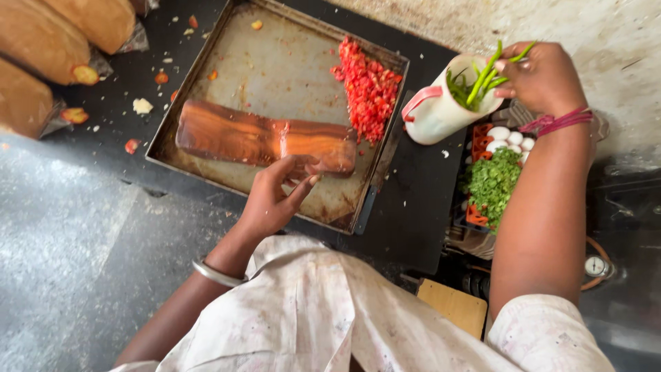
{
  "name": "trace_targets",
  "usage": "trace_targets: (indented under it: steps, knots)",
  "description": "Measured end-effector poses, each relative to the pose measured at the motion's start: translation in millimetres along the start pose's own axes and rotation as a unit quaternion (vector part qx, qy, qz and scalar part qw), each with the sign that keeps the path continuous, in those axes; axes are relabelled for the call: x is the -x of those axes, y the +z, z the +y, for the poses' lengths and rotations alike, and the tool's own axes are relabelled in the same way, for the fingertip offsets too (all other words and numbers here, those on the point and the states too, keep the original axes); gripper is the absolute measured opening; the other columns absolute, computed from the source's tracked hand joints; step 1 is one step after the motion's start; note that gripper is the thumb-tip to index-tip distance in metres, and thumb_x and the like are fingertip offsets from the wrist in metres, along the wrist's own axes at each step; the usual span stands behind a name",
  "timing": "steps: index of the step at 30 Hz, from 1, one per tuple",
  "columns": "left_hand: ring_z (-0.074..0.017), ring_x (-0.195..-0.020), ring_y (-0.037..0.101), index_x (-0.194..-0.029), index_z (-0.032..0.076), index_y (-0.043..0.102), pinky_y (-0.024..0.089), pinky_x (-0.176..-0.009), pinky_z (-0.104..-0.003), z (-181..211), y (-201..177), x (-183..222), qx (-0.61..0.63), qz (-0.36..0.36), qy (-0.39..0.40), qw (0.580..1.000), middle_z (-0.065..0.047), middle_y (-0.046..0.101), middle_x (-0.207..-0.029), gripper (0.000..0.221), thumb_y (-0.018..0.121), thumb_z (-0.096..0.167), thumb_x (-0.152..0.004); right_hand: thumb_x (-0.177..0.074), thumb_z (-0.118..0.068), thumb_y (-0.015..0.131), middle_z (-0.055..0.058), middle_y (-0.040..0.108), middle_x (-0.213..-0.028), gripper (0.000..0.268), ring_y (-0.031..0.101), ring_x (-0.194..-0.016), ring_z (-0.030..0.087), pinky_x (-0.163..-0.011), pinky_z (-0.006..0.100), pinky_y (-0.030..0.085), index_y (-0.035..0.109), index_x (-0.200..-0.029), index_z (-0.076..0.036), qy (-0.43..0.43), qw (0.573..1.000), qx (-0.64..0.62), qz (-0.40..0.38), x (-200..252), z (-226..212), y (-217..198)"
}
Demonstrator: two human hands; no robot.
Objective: The person dices green chilies on a wooden block with a large knife, starting by selecting chilies from a plastic bag and placing them on the block.
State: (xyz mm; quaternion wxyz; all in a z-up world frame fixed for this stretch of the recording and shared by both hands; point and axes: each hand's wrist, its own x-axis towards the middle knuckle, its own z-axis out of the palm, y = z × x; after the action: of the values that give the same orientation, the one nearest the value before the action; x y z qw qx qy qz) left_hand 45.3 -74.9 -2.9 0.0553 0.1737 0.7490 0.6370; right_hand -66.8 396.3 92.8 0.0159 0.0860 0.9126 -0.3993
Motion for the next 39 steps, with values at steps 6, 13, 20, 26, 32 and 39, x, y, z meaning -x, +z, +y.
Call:
trace_targets:
  steps: [6, 13, 20, 26, 32, 39]
  knots:
    - [-0.0105, -0.092, 0.070, -0.123, 0.003, 0.066, 0.055, -0.076, -0.027, 2.0, -9.6, 4.5, 0.036, -0.003, -0.034, 0.999, -0.003, 0.074, -0.103, 0.029, 0.070, 0.014, -0.096, -0.110, 0.002, 0.065, 0.013, 0.067, -0.109, 0.010, 0.075, -0.094, 0.020, -0.077, 0.030, 0.064, 0.064, -0.119, 0.006, -0.062, 0.984, -0.067, 0.152, -13.8, 32.3, -11.6]
    - [-0.0109, -0.091, 0.072, -0.118, 0.003, 0.068, 0.057, -0.073, -0.028, -18.6, -56.8, -5.9, -0.014, 0.084, -0.084, 0.993, -0.005, 0.074, -0.095, 0.027, 0.070, 0.019, -0.097, -0.122, -0.002, 0.063, 0.019, 0.072, -0.129, 0.022, 0.071, -0.115, 0.021, -0.104, 0.028, 0.067, 0.056, -0.141, 0.006, -0.026, 0.838, -0.522, 0.156, 45.2, 35.3, 34.8]
    - [-0.0274, -0.095, 0.075, -0.118, 0.004, 0.069, 0.058, -0.082, -0.036, -27.7, -131.9, -28.4, -0.127, 0.055, -0.001, 0.990, -0.014, 0.076, -0.103, 0.030, 0.074, 0.025, -0.097, -0.104, -0.012, 0.062, 0.013, 0.074, -0.110, 0.011, 0.078, -0.099, 0.024, -0.083, 0.032, 0.063, 0.064, -0.113, -0.006, 0.058, 0.855, -0.515, 0.025, 86.8, -119.8, 320.1]
    - [-0.0376, -0.110, 0.066, -0.117, 0.003, 0.071, 0.053, -0.095, -0.044, -46.0, -187.6, -56.5, -0.217, -0.030, 0.160, 0.962, -0.017, 0.072, -0.113, 0.037, 0.079, 0.024, -0.087, -0.103, -0.011, 0.059, 0.015, 0.074, -0.108, 0.012, 0.074, -0.097, 0.026, -0.077, 0.034, 0.062, 0.064, -0.111, -0.003, 0.137, 0.761, -0.633, -0.032, 68.4, -163.5, 427.8]
    - [-0.0319, -0.116, 0.068, -0.112, 0.010, 0.076, 0.054, -0.100, -0.042, -76.9, -210.0, -85.0, -0.190, -0.162, 0.199, 0.948, -0.009, 0.074, -0.119, 0.027, 0.072, 0.009, -0.086, -0.101, -0.011, 0.063, 0.009, 0.069, -0.113, 0.023, 0.070, -0.097, 0.016, -0.084, 0.037, 0.064, 0.064, -0.123, -0.003, 0.163, 0.847, -0.506, 0.029, 82.7, -165.8, 422.0]
    - [-0.0336, -0.095, 0.071, -0.089, 0.006, 0.073, 0.057, -0.079, -0.045, -69.5, -205.0, -100.4, -0.252, -0.236, 0.126, 0.930, -0.010, 0.075, -0.101, 0.010, 0.076, 0.014, -0.084, -0.100, -0.005, 0.063, 0.005, 0.067, -0.111, 0.033, 0.069, -0.100, 0.013, -0.083, 0.030, 0.063, 0.061, -0.133, -0.004, 0.127, 0.923, -0.359, 0.061, 99.1, -162.7, 407.9]
